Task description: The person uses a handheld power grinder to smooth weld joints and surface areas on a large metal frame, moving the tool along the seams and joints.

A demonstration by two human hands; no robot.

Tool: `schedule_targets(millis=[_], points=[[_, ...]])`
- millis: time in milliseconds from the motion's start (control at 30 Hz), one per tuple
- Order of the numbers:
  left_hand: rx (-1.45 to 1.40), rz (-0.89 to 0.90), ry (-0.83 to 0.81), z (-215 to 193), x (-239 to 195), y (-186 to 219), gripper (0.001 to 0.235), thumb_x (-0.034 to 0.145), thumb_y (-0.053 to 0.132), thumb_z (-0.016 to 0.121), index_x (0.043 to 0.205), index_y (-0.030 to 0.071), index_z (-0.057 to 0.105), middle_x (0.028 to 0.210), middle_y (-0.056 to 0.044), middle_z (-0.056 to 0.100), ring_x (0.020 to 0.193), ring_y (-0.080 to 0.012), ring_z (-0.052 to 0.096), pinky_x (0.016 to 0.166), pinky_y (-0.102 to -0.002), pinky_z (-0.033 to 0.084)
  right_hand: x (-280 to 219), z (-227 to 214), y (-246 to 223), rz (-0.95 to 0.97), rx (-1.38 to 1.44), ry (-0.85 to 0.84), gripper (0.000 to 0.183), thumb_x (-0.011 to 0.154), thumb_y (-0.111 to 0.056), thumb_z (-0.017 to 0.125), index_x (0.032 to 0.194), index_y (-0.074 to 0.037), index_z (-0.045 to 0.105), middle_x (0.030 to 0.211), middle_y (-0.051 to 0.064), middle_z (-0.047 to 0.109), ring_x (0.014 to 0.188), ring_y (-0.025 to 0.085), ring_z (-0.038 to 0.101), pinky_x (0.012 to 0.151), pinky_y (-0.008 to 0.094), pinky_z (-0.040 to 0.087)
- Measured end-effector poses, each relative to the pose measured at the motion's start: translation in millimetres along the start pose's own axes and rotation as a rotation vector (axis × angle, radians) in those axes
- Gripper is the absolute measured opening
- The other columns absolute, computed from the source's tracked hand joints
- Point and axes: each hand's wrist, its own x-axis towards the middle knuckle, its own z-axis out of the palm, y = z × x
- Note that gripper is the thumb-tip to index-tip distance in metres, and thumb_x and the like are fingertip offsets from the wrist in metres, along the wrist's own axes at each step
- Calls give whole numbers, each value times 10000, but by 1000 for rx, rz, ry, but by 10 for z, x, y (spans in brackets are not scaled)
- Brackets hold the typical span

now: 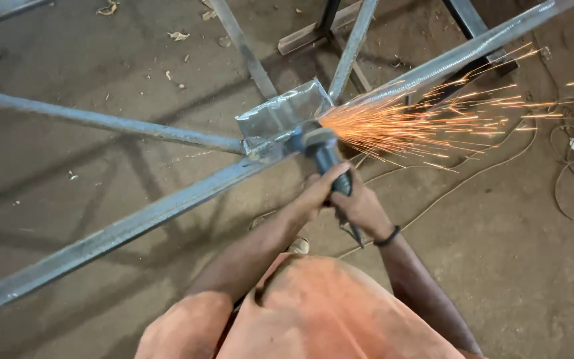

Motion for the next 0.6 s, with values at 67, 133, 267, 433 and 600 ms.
schedule_targets(millis=[67, 133, 267, 433, 600], points=[[40, -20, -58, 169, 299, 11, 596, 791, 666, 736, 933, 89, 693, 738, -50, 640, 556, -164, 577, 481, -304, 421, 106, -145, 92, 9, 65, 49, 800, 835, -226, 660, 1545, -105, 312, 802, 126, 719, 583, 203, 687, 494, 361, 571], [35, -97, -200, 300, 531, 48, 615, 774, 717, 672, 941, 125, 696, 755, -34, 669, 575, -143, 611, 498, -290, 457, 205, -277, 146, -1, 93, 90, 734, 845, -220, 655, 1508, -82, 373, 838, 127, 713, 604, 200, 685, 496, 357, 573], [74, -39, -113, 400, 656, 116, 585, 772, 669, 713, 958, 115, 704, 775, -35, 677, 593, -158, 620, 506, -305, 458, 260, -403, 153, -36, 58, 119, 681, 845, -211, 664, 1461, -49, 422, 877, 138, 706, 635, 202, 701, 507, 360, 582], [-30, 84, -39, 110, 109, -36, 541, 867, 602, 748, 1033, 88, 709, 792, -33, 676, 630, -164, 639, 535, -314, 495, 54, -108, 65, -57, -68, 29, 741, 835, -226, 675, 1492, -75, 369, 833, 148, 721, 622, 212, 722, 528, 367, 589], [-158, 142, 60, -257, -825, -101, 459, 889, 577, 646, 996, 130, 637, 695, -62, 643, 520, -218, 619, 450, -373, 506, -225, 394, -135, -43, -129, -218, 917, 816, -218, 690, 1596, -150, 215, 750, 172, 725, 575, 246, 707, 532, 374, 578]])
